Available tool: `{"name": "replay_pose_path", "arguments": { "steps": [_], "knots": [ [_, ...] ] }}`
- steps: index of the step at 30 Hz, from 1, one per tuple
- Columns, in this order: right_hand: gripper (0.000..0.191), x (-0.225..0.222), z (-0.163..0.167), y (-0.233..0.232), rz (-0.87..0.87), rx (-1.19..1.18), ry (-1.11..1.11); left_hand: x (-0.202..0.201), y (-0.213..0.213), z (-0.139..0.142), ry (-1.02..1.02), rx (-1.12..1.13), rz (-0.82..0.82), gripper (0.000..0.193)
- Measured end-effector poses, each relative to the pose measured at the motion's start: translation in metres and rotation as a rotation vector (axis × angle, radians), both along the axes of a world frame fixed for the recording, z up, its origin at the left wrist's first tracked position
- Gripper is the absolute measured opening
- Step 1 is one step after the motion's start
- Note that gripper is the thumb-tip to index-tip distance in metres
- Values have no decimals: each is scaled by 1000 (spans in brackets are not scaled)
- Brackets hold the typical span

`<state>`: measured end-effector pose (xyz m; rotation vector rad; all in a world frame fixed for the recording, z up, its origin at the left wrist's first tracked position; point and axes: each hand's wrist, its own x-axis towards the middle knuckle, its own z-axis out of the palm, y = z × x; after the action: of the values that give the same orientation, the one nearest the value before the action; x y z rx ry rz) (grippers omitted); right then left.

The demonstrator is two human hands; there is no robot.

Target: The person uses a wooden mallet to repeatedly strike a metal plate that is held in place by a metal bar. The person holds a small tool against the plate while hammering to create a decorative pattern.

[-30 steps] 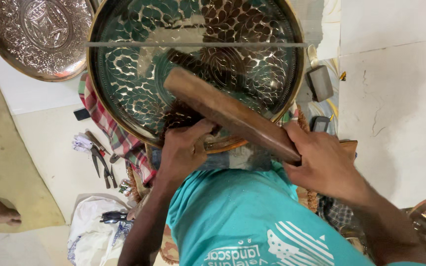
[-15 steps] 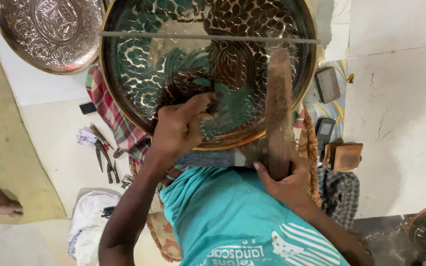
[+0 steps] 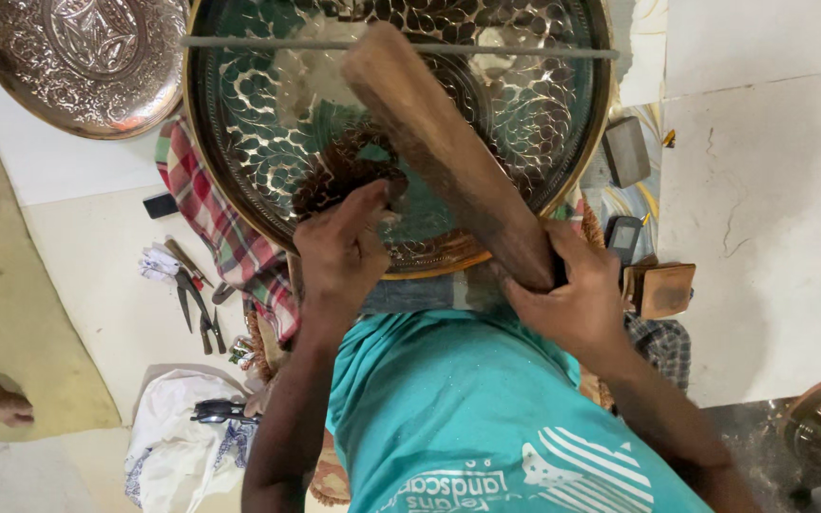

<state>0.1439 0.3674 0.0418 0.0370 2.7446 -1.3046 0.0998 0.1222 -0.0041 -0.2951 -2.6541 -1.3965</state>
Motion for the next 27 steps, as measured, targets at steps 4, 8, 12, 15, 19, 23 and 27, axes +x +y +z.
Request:
{"name": "replay_pose_path", "arguments": {
  "steps": [4,8,12,15,19,23,27],
  "knots": [
    [48,-22,17,8,91,-18,56,-2,2,0,15,20,24,40],
    [45,-51,48,11,192,-55,193,-2,5,1,3,108,14,37],
    [45,-78,80,21,445,330,-95,-1,5,-1,-23,51,29,36],
    [49,-89,82,18,607,540,-182,-1,5,-2,-7,-32,55,27],
    [46,-89,72,16,540,251,16,0,7,-1,-1,40,38,25],
    [53,-88,72,22,569,355,149,-2,12,-3,6,6,63,22],
    [46,-91,75,22,492,97,-57,-1,10,-7,32,61,28,21]
  ]
}}
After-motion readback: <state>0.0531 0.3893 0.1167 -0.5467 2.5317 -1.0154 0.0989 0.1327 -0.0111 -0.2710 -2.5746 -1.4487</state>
